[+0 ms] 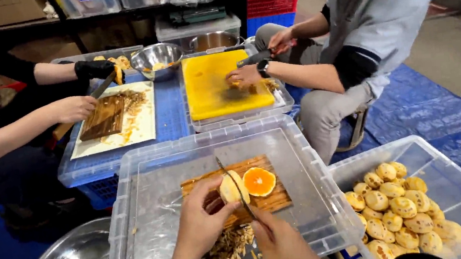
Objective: People are slicing oranges and removing seeds/pulp on cutting boards in a food production setting.
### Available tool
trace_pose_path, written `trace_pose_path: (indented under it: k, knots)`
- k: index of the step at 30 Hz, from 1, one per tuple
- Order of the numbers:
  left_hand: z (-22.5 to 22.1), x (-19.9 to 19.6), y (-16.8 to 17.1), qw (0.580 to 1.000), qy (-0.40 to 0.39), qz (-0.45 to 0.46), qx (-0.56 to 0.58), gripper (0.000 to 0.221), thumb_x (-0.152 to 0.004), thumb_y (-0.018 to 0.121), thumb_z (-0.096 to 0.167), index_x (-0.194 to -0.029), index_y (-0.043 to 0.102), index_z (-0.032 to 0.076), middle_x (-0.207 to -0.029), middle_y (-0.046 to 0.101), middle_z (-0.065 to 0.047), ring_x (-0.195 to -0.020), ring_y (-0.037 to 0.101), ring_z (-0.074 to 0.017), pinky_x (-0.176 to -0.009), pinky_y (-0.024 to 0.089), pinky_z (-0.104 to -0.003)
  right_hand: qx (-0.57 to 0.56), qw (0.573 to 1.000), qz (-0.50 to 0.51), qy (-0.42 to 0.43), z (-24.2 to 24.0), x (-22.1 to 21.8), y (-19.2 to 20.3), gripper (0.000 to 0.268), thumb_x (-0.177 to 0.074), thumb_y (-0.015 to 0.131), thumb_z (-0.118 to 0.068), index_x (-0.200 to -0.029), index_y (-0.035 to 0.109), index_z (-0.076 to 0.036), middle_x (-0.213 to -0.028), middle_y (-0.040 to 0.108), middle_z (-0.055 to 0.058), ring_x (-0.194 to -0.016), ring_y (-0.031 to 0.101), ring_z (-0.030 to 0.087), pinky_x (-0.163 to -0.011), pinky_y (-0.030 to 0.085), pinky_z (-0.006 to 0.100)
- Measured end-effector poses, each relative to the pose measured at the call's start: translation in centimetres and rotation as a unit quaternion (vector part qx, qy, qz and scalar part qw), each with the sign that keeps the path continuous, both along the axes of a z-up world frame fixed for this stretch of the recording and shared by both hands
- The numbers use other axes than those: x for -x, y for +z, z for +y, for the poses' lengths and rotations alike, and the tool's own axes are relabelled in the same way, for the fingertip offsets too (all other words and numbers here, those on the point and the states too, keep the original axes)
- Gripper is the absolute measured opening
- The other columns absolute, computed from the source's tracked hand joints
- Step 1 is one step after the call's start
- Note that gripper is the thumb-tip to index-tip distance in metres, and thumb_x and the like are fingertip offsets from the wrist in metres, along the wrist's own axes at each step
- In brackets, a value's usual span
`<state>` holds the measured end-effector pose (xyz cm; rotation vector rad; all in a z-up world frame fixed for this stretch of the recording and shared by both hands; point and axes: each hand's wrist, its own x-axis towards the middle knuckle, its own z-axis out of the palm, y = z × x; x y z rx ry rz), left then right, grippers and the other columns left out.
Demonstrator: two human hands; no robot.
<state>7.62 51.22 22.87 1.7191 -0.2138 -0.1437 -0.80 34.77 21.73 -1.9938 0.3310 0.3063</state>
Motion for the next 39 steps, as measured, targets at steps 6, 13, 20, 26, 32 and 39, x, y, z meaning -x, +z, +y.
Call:
trace_pose_path:
  k: [6,13,20,26,32,39]
  knots:
    - [0.2,-0.4,0.8,0.999,0.025,0.034,-0.019,0.056,-0.072,0.087,0.017,-0.126,0.073,0.012,-0.123,0.078,-0.003,-0.105,0.081,-0.0171,-0.091,0.069,-0.027,0.045,0.997,0.066,-0.018,0.5,1.2,-0.1,0.049,-0.1,0.051,-0.035,-0.149,0.055,-0.031,-0.13,0.079,-0.01,-0.113,0.075,0.005,-0.098,0.051,0.021]
    - [0.1,-0.5,-0.1,0.999,0.014,0.034,-0.024,0.062,-0.073,0.086,0.018,-0.133,0.069,0.013,-0.132,0.072,-0.002,-0.112,0.078,-0.0171,-0.097,0.066,-0.029,-0.094,0.982,0.159,-0.04,-0.7,1.5,-0.2,0.057,-0.105,0.047,-0.038,-0.161,0.044,-0.03,-0.079,0.056,0.003,-0.068,0.05,0.013,-0.066,0.038,0.027]
    - [0.7,-0.6,-0.2,0.999,-0.006,0.028,-0.031,0.062,-0.081,0.079,0.021,-0.141,0.062,0.012,-0.14,0.065,-0.001,-0.12,0.073,-0.0183,-0.101,0.064,-0.03,-0.229,0.956,0.129,-0.131,-1.6,2.6,0.2,0.055,-0.103,0.054,-0.03,-0.157,0.054,-0.023,-0.073,0.063,0.011,-0.052,0.055,0.018,-0.05,0.042,0.028]
    - [0.7,-0.9,-0.9,0.999,0.018,0.028,-0.02,0.064,-0.078,0.082,0.018,-0.14,0.064,0.014,-0.136,0.066,-0.003,-0.115,0.077,-0.0189,-0.102,0.064,-0.03,-0.013,0.985,0.097,-0.14,0.3,4.1,3.9,0.055,-0.1,0.056,-0.037,-0.154,0.057,-0.042,-0.078,0.072,0.002,-0.07,0.064,0.012,-0.074,0.051,0.024]
    - [0.7,-0.9,-0.5,0.998,0.039,0.029,-0.029,0.066,-0.075,0.085,0.023,-0.137,0.067,0.015,-0.138,0.07,-0.001,-0.114,0.077,-0.0165,-0.103,0.063,-0.03,0.005,0.987,0.113,-0.117,0.5,3.4,2.9,0.053,-0.099,0.056,-0.041,-0.151,0.06,-0.044,-0.076,0.073,0.0,-0.069,0.065,0.009,-0.074,0.052,0.021]
    - [0.7,-1.0,-0.7,0.999,0.028,0.035,0.002,0.059,-0.076,0.085,0.019,-0.132,0.071,0.01,-0.129,0.072,-0.002,-0.111,0.078,-0.0169,-0.099,0.066,-0.029,0.016,0.985,0.136,-0.106,0.8,3.2,3.7,0.053,-0.1,0.053,-0.043,-0.152,0.057,-0.046,-0.076,0.072,-0.002,-0.071,0.066,0.008,-0.077,0.052,0.021]
